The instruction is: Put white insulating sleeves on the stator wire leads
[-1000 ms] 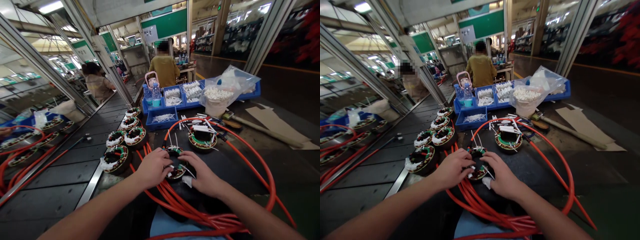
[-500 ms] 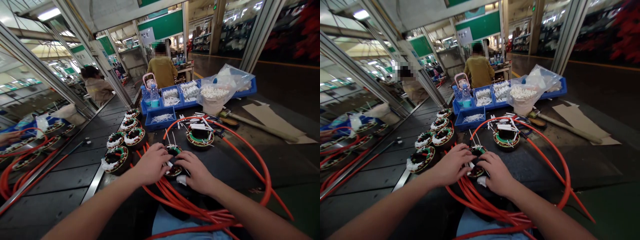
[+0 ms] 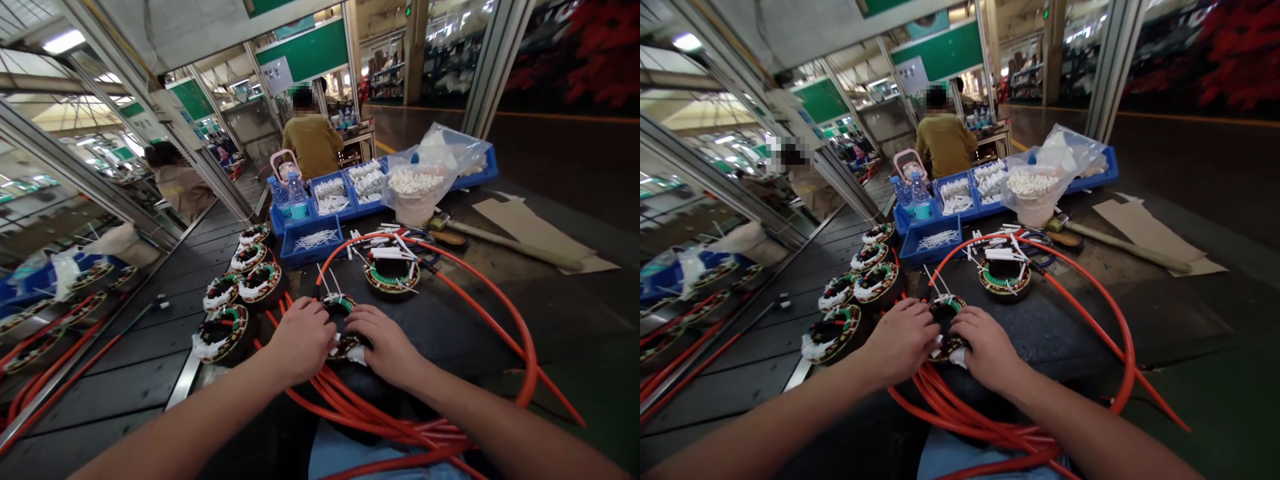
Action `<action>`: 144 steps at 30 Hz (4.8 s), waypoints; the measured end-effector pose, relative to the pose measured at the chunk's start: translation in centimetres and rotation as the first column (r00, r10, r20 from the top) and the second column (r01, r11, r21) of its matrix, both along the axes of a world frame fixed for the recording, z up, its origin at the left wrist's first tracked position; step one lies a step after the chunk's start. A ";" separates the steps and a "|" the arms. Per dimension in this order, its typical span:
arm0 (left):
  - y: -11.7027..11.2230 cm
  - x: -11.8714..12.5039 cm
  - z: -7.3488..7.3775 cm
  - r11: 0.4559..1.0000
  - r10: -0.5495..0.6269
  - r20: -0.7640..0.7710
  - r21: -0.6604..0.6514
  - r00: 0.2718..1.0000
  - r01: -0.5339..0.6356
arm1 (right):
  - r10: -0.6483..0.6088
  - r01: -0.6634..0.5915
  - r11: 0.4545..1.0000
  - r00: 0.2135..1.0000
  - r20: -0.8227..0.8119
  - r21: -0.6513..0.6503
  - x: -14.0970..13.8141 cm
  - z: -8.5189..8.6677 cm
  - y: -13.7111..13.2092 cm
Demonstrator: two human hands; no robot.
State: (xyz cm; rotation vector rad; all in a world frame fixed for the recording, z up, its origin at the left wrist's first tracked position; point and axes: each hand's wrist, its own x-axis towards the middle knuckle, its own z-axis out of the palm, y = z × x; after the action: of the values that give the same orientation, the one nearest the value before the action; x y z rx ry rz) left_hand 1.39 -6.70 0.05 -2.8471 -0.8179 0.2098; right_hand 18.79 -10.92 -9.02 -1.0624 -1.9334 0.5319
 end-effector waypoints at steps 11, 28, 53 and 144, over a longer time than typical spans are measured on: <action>-0.9 1.5 -1.1 0.984 -0.153 -0.188 0.056 0.970 0.166 | -0.012 0.012 1.000 1.000 -0.008 0.016 -0.3 0.2 0.0; -1.3 0.7 -2.5 0.986 0.088 0.254 -0.159 0.963 -0.048 | -0.011 0.013 0.999 0.999 -0.037 0.042 0.0 -1.0 0.2; 0.1 0.8 -0.7 0.921 0.305 -0.036 -0.243 0.952 -0.304 | -0.478 0.431 0.875 0.841 0.255 0.219 10.9 3.2 2.5; -3.5 -2.8 -7.4 0.893 0.433 0.684 -0.412 0.587 -0.178 | 0.278 -0.154 0.895 0.926 0.254 -0.420 4.8 9.6 10.5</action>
State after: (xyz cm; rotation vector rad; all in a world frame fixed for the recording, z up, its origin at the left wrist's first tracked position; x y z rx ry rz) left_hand -1.44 -10.19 -7.33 -3.0071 -1.5608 -1.0190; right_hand 23.56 -0.43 0.58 -1.2412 -2.3010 0.9629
